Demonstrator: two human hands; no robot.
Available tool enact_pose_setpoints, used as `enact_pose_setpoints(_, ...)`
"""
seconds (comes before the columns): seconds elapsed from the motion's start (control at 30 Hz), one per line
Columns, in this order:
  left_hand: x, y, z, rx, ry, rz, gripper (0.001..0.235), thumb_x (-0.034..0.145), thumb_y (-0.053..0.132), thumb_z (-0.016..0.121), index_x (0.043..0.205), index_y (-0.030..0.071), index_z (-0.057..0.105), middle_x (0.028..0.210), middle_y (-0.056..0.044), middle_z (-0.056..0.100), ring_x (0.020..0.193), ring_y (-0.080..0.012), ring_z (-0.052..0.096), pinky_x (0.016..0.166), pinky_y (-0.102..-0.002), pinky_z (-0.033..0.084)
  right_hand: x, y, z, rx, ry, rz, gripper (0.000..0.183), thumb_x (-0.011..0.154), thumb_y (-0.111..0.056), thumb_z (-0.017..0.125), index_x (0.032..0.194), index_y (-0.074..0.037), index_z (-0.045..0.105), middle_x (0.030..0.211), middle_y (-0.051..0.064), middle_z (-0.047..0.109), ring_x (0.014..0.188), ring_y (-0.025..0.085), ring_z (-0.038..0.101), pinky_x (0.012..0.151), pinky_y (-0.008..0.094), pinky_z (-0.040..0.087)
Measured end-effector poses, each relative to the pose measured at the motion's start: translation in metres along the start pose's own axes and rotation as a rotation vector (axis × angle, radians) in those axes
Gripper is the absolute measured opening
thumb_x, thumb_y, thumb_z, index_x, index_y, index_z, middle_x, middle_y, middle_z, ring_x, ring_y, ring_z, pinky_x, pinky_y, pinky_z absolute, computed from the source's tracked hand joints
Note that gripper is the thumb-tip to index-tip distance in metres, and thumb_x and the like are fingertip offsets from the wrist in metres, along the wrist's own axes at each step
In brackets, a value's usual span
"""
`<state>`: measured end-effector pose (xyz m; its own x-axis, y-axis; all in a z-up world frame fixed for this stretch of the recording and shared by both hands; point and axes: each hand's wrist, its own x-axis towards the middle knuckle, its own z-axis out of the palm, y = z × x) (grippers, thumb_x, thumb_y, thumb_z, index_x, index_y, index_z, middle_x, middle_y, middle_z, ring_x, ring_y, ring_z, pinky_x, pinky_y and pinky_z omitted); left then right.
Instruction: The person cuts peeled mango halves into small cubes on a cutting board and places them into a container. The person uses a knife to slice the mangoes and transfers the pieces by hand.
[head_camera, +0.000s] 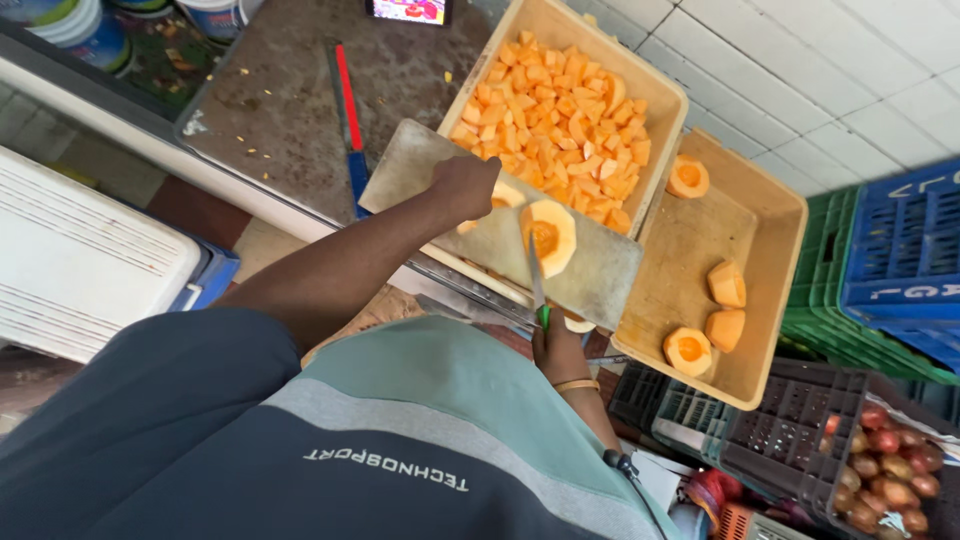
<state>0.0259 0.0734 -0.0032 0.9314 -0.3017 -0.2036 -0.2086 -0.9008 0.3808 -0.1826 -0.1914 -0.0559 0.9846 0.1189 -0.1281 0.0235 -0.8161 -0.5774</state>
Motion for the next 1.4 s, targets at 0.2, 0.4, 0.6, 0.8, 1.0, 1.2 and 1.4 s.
enact_pose_setpoints(0.2, -0.013, 0.011, 0.027, -0.022, 0.178, -0.032, 0.031, 0.093, 0.010, 0.060, 0.122, 0.001, 0.055, 0.108, -0.024, 0.066, 0.094, -0.0399, 0.071, 0.072, -0.049, 0.060, 0.028, -0.066, -0.034, -0.080, -0.012, 0.078, 0.027, 0.096, -0.018, 0.055, 0.115, -0.001, 0.048, 0.085, 0.036, 0.067, 0.084, 0.055, 0.065, 0.073, 0.060, 0.051)
enact_pose_setpoints(0.4, -0.050, 0.021, 0.027, -0.053, 0.259, 0.043, 0.029, 0.096, 0.016, 0.060, 0.118, 0.001, 0.052, 0.111, -0.025, 0.055, 0.079, -0.0403, 0.071, 0.061, -0.048, 0.059, 0.030, -0.089, -0.056, -0.171, -0.097, 0.169, 0.026, 0.097, -0.021, 0.055, 0.112, 0.000, 0.050, 0.086, 0.035, 0.068, 0.085, 0.054, 0.066, 0.077, 0.058, 0.052)
enact_pose_setpoints(0.6, -0.072, 0.018, 0.031, -0.066, 0.329, 0.068, 0.047, 0.095, 0.029, 0.066, 0.127, -0.002, 0.050, 0.113, -0.024, 0.053, 0.073, -0.0390, 0.070, 0.058, -0.047, 0.058, 0.007, -0.115, -0.069, -0.030, -0.075, 0.067, 0.025, 0.093, -0.017, 0.057, 0.113, -0.003, 0.052, 0.087, 0.033, 0.069, 0.088, 0.052, 0.066, 0.076, 0.057, 0.052)
enact_pose_setpoints(0.8, -0.073, 0.013, 0.042, 0.204, 0.395, 0.073, 0.062, 0.092, 0.033, 0.068, 0.141, 0.000, 0.051, 0.109, -0.016, 0.055, 0.071, -0.0301, 0.068, 0.052, -0.042, 0.057, 0.037, -0.092, -0.028, -0.088, -0.006, 0.094, 0.026, 0.097, -0.015, 0.051, 0.117, 0.000, 0.044, 0.085, 0.037, 0.067, 0.084, 0.056, 0.064, 0.076, 0.062, 0.050)
enact_pose_setpoints(1.0, -0.077, 0.023, 0.044, 0.158, 0.376, 0.091, 0.065, 0.091, 0.034, 0.069, 0.144, -0.001, 0.050, 0.111, -0.016, 0.055, 0.071, -0.0300, 0.067, 0.053, -0.042, 0.056, 0.057, -0.046, 0.029, -0.172, -0.116, 0.138, 0.022, 0.096, -0.010, 0.045, 0.114, 0.002, 0.042, 0.084, 0.038, 0.067, 0.083, 0.056, 0.066, 0.075, 0.064, 0.051)
enact_pose_setpoints(1.2, -0.080, -0.002, 0.037, -0.060, 0.327, 0.180, 0.049, 0.095, 0.024, 0.066, 0.137, 0.000, 0.054, 0.111, -0.018, 0.055, 0.080, -0.0339, 0.069, 0.063, -0.047, 0.056, 0.068, -0.059, 0.023, -0.183, -0.163, 0.169, 0.029, 0.095, -0.009, 0.045, 0.120, 0.004, 0.038, 0.087, 0.039, 0.068, 0.085, 0.056, 0.067, 0.078, 0.062, 0.052)
enact_pose_setpoints(1.4, -0.094, -0.008, 0.035, -0.232, 0.413, 0.284, 0.025, 0.092, 0.012, 0.067, 0.115, 0.005, 0.061, 0.111, -0.015, 0.060, 0.089, -0.0319, 0.071, 0.071, -0.047, 0.056, 0.070, -0.093, 0.016, -0.208, -0.216, 0.251, 0.028, 0.096, -0.008, 0.044, 0.121, 0.003, 0.037, 0.090, 0.039, 0.067, 0.088, 0.056, 0.067, 0.079, 0.061, 0.053)
